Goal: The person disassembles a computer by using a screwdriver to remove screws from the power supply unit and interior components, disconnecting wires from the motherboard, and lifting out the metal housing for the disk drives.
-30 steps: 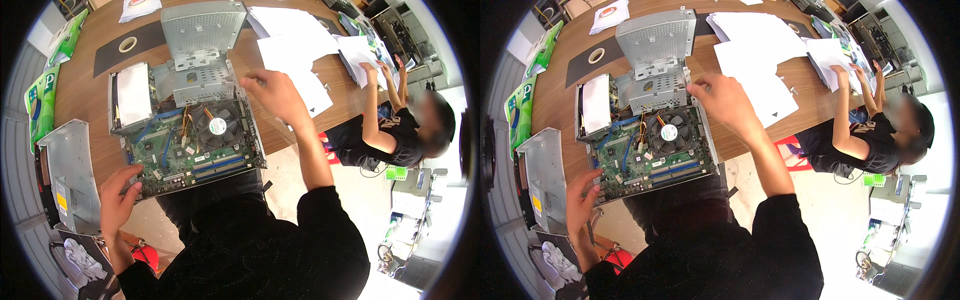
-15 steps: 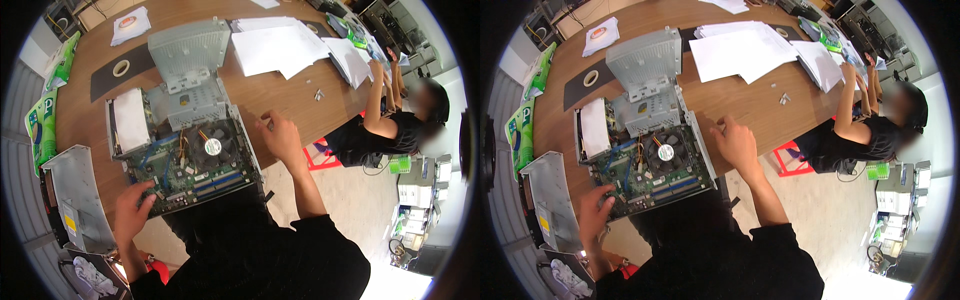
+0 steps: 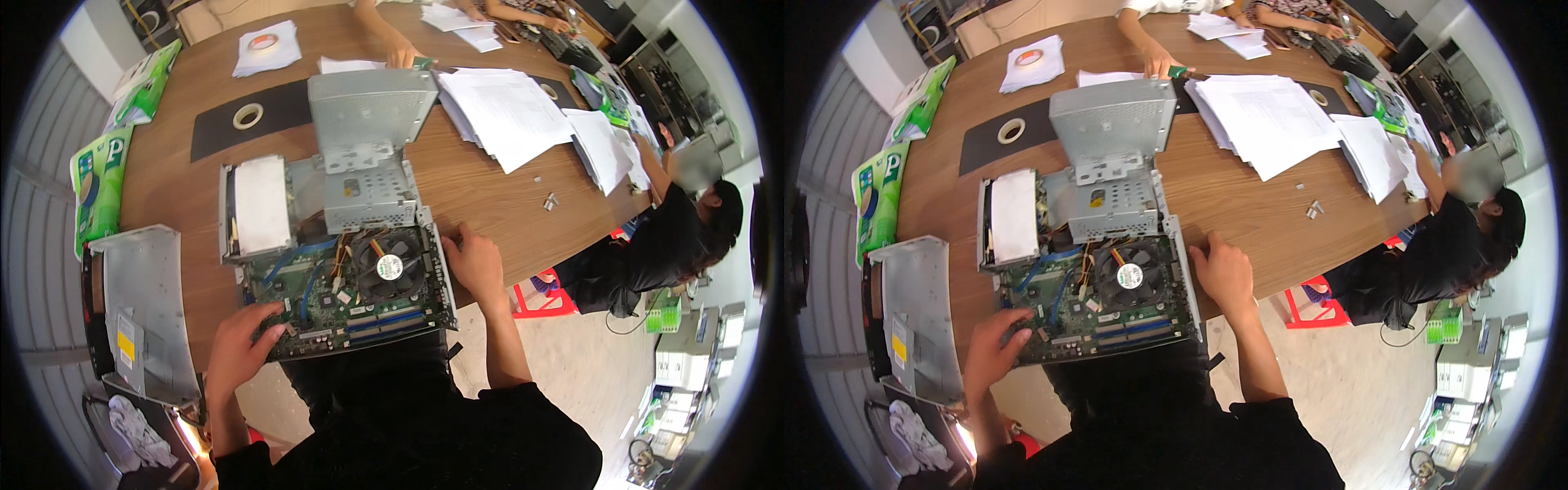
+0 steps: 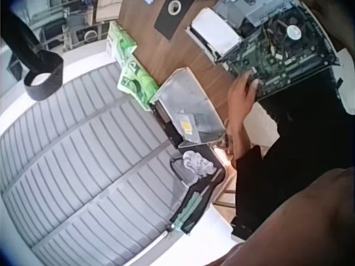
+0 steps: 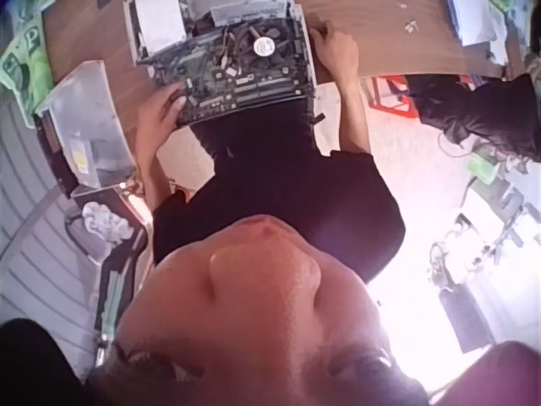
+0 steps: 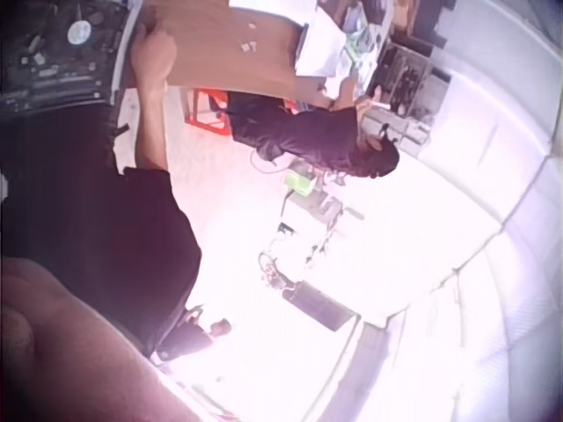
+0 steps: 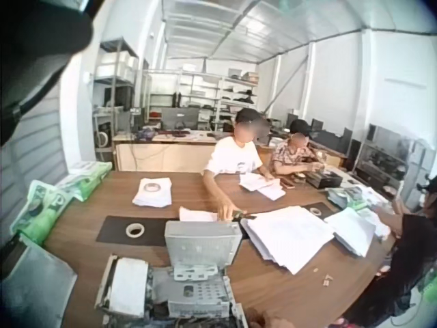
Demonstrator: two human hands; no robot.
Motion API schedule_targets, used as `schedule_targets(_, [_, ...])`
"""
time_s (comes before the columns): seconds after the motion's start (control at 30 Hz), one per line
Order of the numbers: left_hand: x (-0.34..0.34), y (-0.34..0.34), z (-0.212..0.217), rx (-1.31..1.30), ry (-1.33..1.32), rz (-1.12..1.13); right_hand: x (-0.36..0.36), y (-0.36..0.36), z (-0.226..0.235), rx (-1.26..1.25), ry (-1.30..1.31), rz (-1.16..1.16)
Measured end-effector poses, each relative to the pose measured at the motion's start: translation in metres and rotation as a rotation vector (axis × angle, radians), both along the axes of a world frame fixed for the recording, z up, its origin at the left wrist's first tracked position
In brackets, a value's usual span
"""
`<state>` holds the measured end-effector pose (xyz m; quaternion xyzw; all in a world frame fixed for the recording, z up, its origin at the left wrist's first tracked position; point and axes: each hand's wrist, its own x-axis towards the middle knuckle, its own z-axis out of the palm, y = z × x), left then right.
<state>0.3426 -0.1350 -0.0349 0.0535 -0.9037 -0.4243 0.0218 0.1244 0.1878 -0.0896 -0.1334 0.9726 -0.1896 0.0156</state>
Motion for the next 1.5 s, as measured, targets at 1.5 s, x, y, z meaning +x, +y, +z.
schedule_targets(1.5, [0.003, -0.005, -0.036, 0.127, 0.132, 0.618, -0.047, 0.005, 0.023, -0.373, -0.17, 0.005])
